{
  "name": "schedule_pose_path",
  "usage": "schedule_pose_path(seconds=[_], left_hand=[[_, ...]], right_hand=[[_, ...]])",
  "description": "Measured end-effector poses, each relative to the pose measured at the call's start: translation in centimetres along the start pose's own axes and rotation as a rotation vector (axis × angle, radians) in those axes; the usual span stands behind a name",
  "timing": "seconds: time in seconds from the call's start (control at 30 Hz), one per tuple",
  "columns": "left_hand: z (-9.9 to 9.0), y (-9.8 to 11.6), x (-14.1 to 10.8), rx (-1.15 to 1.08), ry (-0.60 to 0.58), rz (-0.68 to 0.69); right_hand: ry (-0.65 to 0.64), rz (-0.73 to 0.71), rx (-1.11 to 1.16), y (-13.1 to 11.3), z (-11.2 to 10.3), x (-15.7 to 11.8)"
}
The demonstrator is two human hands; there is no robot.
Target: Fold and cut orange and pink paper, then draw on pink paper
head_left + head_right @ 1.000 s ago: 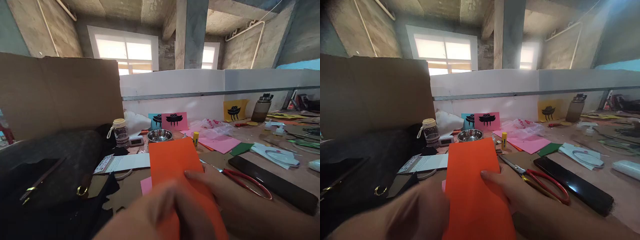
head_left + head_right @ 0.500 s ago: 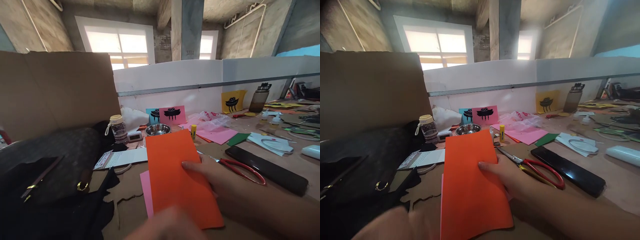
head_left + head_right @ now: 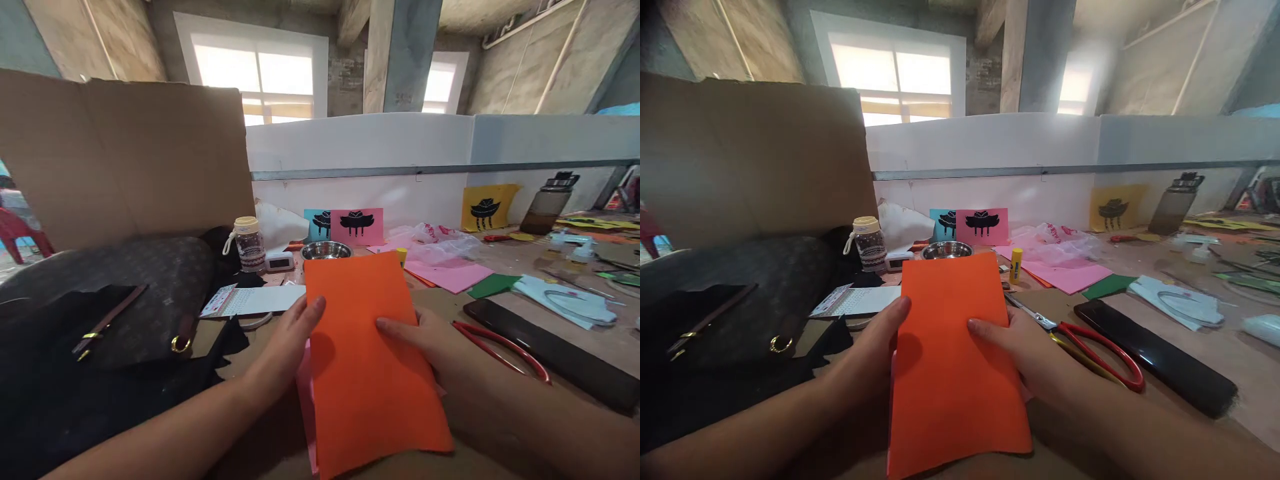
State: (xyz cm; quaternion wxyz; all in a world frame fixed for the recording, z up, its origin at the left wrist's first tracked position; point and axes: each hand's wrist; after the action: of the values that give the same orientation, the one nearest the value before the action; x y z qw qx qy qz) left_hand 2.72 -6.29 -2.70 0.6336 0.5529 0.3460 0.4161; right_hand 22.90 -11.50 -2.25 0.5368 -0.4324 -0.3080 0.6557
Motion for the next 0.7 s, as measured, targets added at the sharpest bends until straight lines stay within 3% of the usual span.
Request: schedule_pose_path(seconds=[0.17,0.57,0.63,0.7], left_hand=[[0.7,0.1,-0.9,0.004,-0.051,-0.089],[0.3,-0.9,0.1,-0.163,-0.112,-0.037],[0.3,-0.9,0.2,-0.16,-0.092,-0.036],[0.3,-0.9,0.2,-0.143,-0.07,-0.032]], right_hand=[[-0.022,-0.016,0.026,-0.1,0.5,-0.2],[0.112,-0.068,-0.038,-0.4,0.6,-0.2],[0.089,-0.079,-0.047,-0.5,0.7,-0.3],[0.055,-0.177,-0.118,-0.6,0.6,-0.3]])
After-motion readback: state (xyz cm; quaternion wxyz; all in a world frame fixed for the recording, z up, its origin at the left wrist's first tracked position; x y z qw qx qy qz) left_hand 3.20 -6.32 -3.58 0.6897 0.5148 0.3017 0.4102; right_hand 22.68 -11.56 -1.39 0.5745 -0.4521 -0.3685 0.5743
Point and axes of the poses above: each hand's wrist, its own x-axis towards the middle knuckle, its own z-axis out of the palm, y = z × x, and after that the axes turned 11 degrees about x, right-handed
